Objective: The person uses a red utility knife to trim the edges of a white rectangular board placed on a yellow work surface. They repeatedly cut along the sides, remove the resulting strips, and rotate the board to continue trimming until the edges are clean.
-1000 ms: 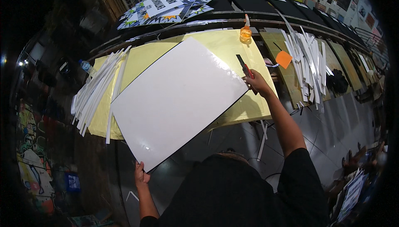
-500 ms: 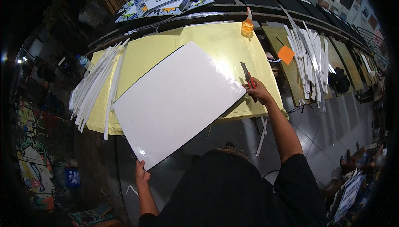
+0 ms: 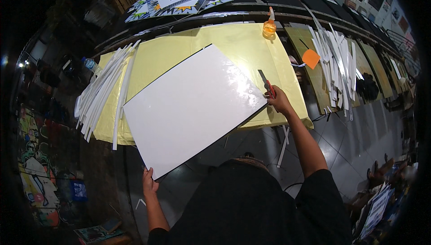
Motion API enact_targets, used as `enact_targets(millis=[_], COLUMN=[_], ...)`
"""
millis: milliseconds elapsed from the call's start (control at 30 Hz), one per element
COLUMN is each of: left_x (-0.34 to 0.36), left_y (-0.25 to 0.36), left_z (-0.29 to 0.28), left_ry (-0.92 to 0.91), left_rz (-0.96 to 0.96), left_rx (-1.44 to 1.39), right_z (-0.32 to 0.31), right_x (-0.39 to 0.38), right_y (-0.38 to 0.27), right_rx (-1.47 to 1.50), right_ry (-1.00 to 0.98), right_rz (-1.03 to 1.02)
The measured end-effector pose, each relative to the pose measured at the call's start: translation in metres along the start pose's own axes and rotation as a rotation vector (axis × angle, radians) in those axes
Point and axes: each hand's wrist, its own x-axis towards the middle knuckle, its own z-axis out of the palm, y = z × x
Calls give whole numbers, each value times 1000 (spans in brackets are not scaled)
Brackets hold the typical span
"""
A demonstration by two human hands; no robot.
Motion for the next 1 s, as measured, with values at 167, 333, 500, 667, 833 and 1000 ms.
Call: enact_targets(millis=[167, 333, 500, 667, 833, 1000], left_x=[-9, -29, -33, 3, 78, 167], left_y=[-9, -9, -6, 52, 148, 190], left_z=[-7, 18, 22, -7, -6, 44], left_ry=[-65, -155, -96, -123, -154, 425], left_rz=[-89, -139, -96, -70, -15, 488], left_rx=[-31, -44, -61, 125, 503, 1492], right_z=[3, -3, -6, 0, 23, 48], right_x=[9, 27, 37, 20, -29, -67], right_y=[0, -11, -21, -17, -15, -19], right_rx=[69, 91, 86, 4, 56, 61], right_ry=[61, 100, 85, -31, -39, -9], right_rz=[-11, -20, -28, -40, 16, -40])
